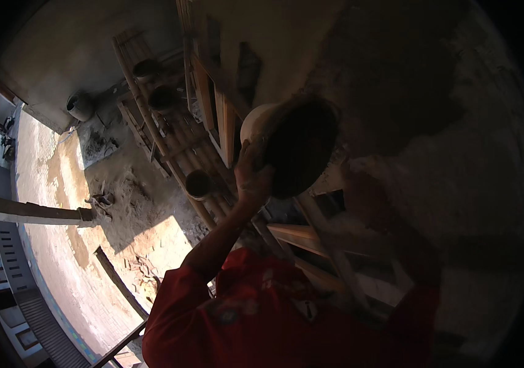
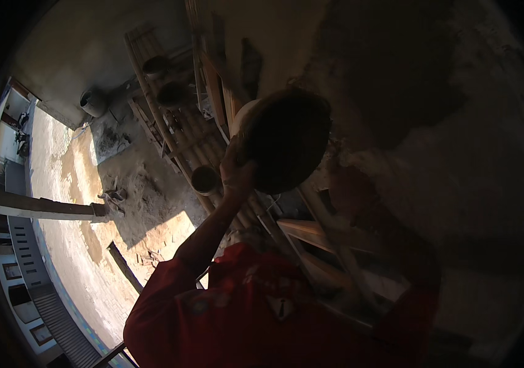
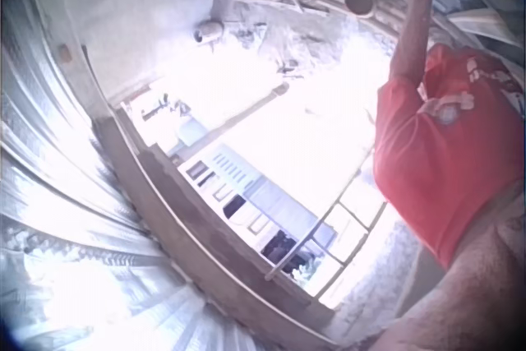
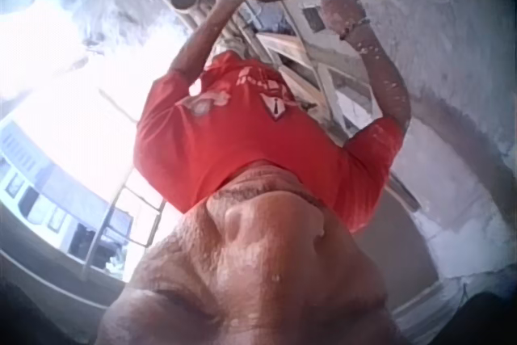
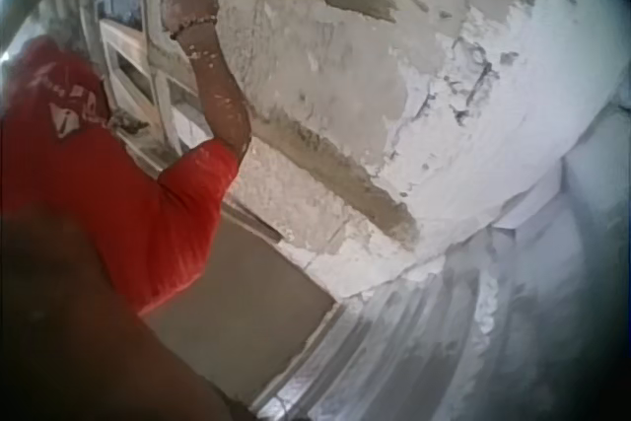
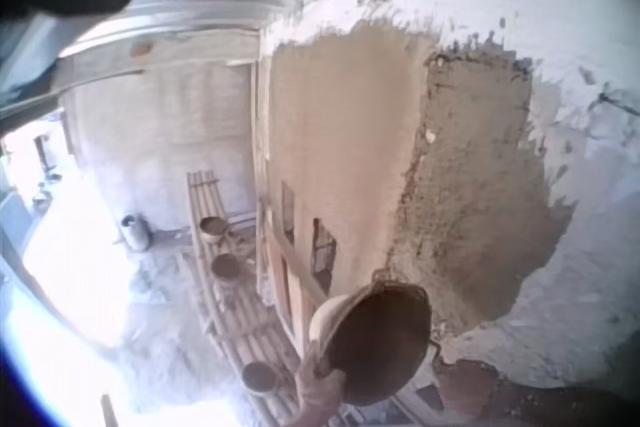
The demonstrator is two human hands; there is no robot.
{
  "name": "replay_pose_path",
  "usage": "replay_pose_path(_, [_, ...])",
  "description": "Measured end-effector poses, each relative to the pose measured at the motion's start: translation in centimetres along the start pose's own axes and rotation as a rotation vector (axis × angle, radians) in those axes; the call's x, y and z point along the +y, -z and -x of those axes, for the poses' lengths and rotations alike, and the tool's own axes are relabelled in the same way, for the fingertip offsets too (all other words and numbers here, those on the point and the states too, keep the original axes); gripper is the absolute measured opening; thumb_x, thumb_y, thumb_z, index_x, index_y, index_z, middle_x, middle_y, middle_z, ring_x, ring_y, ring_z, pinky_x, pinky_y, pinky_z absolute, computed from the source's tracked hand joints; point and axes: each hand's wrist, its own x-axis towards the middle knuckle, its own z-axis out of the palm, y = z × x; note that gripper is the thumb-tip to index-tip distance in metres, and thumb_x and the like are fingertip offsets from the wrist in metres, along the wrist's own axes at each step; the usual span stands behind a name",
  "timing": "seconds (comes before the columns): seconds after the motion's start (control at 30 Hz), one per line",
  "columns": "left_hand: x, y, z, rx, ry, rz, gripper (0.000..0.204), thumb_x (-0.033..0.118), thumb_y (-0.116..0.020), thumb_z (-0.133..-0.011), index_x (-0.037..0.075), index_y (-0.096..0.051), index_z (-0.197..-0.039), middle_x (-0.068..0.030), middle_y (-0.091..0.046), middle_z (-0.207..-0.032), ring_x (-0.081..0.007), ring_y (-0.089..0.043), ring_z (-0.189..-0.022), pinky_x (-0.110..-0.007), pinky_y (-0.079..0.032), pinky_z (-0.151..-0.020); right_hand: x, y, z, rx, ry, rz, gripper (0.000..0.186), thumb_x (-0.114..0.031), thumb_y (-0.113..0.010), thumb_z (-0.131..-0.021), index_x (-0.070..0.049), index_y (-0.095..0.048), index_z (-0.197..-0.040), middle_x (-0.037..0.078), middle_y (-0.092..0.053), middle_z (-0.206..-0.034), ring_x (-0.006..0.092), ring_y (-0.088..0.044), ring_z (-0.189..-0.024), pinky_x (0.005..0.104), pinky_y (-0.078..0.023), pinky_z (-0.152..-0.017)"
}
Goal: The person applies mortar to a wall with a trowel, taking the mixture from a bucket while standing on bamboo scaffolding.
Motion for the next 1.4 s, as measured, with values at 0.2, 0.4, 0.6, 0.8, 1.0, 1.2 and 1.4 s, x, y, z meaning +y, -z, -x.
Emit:
replay_pose_path(0.2, [-1.3,-1.4,0.6,0.065,0.039,0.051,0.067,0.001,-0.055,-0.068,-0.004,-0.048,-0.134,-0.0277,-0.039,-0.145,-0.0356,-0.038,-0.137,-0.039,-0.034,-0.11,-0.5,-4.1,0.0,-0.005,0.065,-0.088,0.049,-0.01,-0.052,-0.084,-0.001,-0.042,-0.131,0.022,-0.064,-0.082,0.0373,-0.066,-0.076,0.0493,-0.052,-0.066])
replay_pose_path(0.4, [-2.0,-0.3,0.4,-0.049,0.05,0.184,0.065,-0.002,-0.054,-0.071,-0.002,-0.047,-0.136,-0.0201,-0.051,-0.138,-0.0279,-0.048,-0.129,-0.037,-0.038,-0.107,-2.7,-1.6,0.4,-0.011,0.171,-0.363,0.036,-0.013,-0.056,-0.084,-0.006,-0.056,-0.12,0.021,-0.066,-0.096,0.0372,-0.066,-0.085,0.0474,-0.053,-0.073])
replay_pose_path(0.6, [-2.0,1.3,-0.1,-0.189,0.132,0.462,0.065,-0.004,-0.057,-0.075,-0.003,-0.041,-0.139,-0.0134,-0.057,-0.129,-0.0199,-0.052,-0.12,-0.035,-0.045,-0.101,1.8,-4.6,-5.2,0.454,0.269,-0.224,0.037,-0.014,-0.054,-0.088,-0.006,-0.053,-0.124,0.022,-0.066,-0.094,0.0356,-0.066,-0.084,0.0463,-0.052,-0.077])
replay_pose_path(0.8, [-0.9,2.0,-1.7,-0.246,0.067,0.115,0.058,0.013,-0.063,-0.073,-0.003,-0.054,-0.128,-0.0193,-0.067,-0.105,-0.0285,-0.064,-0.103,-0.038,-0.049,-0.09,-0.7,-7.2,-4.3,0.095,0.029,-0.27,0.035,-0.023,-0.042,-0.1,-0.002,-0.053,-0.126,0.021,-0.059,-0.117,0.035,-0.058,-0.108,0.0437,-0.046,-0.094])
replay_pose_path(1.0, [-3.9,3.0,-1.9,-0.126,-0.101,-0.019,0.059,0.009,-0.061,-0.072,0.0,-0.053,-0.129,-0.0224,-0.064,-0.115,-0.0331,-0.061,-0.111,-0.037,-0.048,-0.097,0.0,-6.8,-4.4,-0.093,0.253,0.216,0.039,-0.03,-0.043,-0.1,-0.005,-0.049,-0.13,0.017,-0.058,-0.113,0.0313,-0.056,-0.111,0.0466,-0.046,-0.092])
replay_pose_path(1.2, [-4.8,1.6,-1.3,-0.087,-0.184,-0.139,0.067,0.008,-0.061,-0.069,0.009,-0.05,-0.136,-0.0242,-0.049,-0.137,-0.0351,-0.055,-0.121,-0.04,-0.043,-0.103,1.1,-3.7,-4.4,0.303,0.195,0.404,0.037,-0.019,-0.053,-0.089,-0.007,-0.056,-0.123,0.019,-0.063,-0.106,0.037,-0.061,-0.098,0.0517,-0.049,-0.085])
replay_pose_path(1.4, [-0.1,0.2,-0.7,-0.068,-0.12,-0.236,0.07,0.008,-0.059,-0.069,0.022,-0.049,-0.138,-0.0221,-0.037,-0.147,-0.0397,-0.051,-0.122,-0.044,-0.044,-0.102,2.5,-10.6,-8.2,0.238,0.33,0.296,0.022,-0.02,-0.06,-0.082,-0.009,-0.067,-0.099,0.015,-0.066,-0.092,0.0348,-0.064,-0.09,0.0495,-0.052,-0.08])
